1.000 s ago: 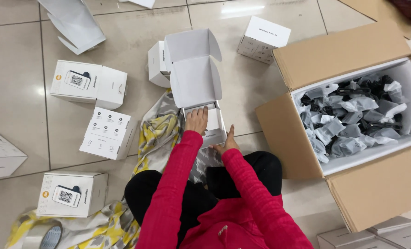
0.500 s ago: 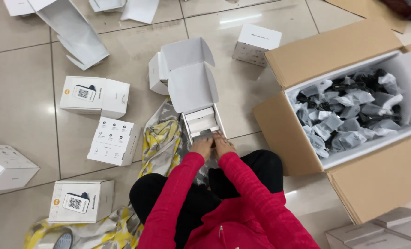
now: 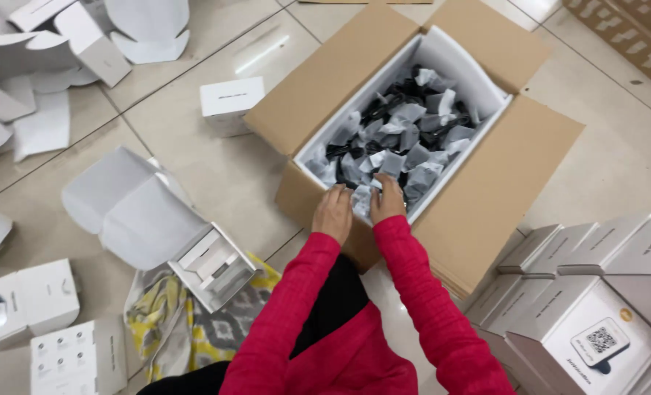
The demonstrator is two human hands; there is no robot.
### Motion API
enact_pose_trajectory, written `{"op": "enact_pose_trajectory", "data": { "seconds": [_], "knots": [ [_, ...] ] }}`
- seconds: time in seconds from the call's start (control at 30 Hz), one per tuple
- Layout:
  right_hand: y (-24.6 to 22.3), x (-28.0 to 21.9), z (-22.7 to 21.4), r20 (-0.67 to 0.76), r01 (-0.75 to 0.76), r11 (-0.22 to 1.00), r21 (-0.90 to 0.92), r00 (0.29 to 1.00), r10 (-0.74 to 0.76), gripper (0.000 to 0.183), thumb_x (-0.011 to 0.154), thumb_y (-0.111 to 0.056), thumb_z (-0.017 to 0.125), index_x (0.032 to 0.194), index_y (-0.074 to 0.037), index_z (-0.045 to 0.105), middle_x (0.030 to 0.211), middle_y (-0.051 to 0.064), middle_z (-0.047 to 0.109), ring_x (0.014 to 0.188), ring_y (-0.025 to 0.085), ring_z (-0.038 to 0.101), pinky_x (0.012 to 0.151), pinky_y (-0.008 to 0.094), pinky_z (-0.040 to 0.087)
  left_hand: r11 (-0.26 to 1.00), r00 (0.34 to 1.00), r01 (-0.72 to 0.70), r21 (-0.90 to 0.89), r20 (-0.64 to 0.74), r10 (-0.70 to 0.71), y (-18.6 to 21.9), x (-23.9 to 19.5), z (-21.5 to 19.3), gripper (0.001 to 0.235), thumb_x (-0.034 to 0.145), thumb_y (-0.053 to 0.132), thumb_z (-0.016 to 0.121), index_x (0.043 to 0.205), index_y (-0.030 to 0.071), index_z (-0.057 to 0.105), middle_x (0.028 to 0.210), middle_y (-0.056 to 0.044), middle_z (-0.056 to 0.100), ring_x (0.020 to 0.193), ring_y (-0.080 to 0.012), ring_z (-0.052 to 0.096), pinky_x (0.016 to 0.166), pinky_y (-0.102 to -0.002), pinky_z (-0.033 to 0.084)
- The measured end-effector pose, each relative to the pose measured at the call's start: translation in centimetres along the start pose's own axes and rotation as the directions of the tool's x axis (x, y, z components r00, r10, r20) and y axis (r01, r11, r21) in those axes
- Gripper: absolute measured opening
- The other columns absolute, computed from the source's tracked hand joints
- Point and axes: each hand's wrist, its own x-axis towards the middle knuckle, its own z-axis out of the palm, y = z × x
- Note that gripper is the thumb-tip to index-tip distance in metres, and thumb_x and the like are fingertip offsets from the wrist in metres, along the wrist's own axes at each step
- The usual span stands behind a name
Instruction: The person is unpacking electronic components from a large shipping box and placing them into individual retail boxes while organizing items on the floor.
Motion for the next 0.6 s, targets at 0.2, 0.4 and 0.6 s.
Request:
{"op": "enact_pose_trajectory", "data": {
  "seconds": [0.2, 0.4, 0.6],
  "knots": [
    [12.1, 1.6, 4.1, 0.181, -0.247, 0.941, -0.231, 0.939, 0.291, 0.066, 0.085, -0.010, 0.074, 0.143, 0.000, 0.046, 0.151, 0.027, 0.041, 0.128, 0.048, 0.051, 0.103, 0.050, 0.047, 0.839, 0.716, 0.160, 0.519, 0.524, -0.461, -3.3, 3.7, 14.3, 0.035, 0.108, 0.021, 0.047, 0.139, 0.011, 0.058, 0.123, -0.017, 0.065, 0.109, -0.0343, 0.065, 0.087, -0.046, 0.055],
    [14.8, 5.4, 10.6, 0.140, -0.174, 0.903, -0.393, 0.959, 0.245, 0.060, 0.090, -0.009, 0.065, 0.146, -0.008, 0.046, 0.164, 0.022, 0.034, 0.141, 0.042, 0.045, 0.110, 0.048, 0.043, 0.801, 0.932, -0.036, 0.598, 0.309, -0.188, -7.5, 6.0, 19.3, 0.045, 0.096, 0.021, 0.050, 0.138, 0.006, 0.058, 0.149, -0.020, 0.053, 0.124, -0.0334, 0.056, 0.086, -0.043, 0.053],
    [16.1, 9.8, 11.3, 0.225, -0.041, 0.853, -0.521, 0.957, 0.184, 0.058, 0.085, -0.015, 0.063, 0.143, -0.016, 0.051, 0.153, 0.007, 0.045, 0.141, 0.029, 0.044, 0.111, 0.063, 0.027, 0.697, 0.842, 0.204, 0.687, 0.240, -0.483, -9.7, 6.2, 24.0, 0.033, 0.101, 0.021, 0.050, 0.131, 0.013, 0.060, 0.144, -0.019, 0.054, 0.117, -0.0357, 0.057, 0.095, -0.052, 0.043]
  ]
}}
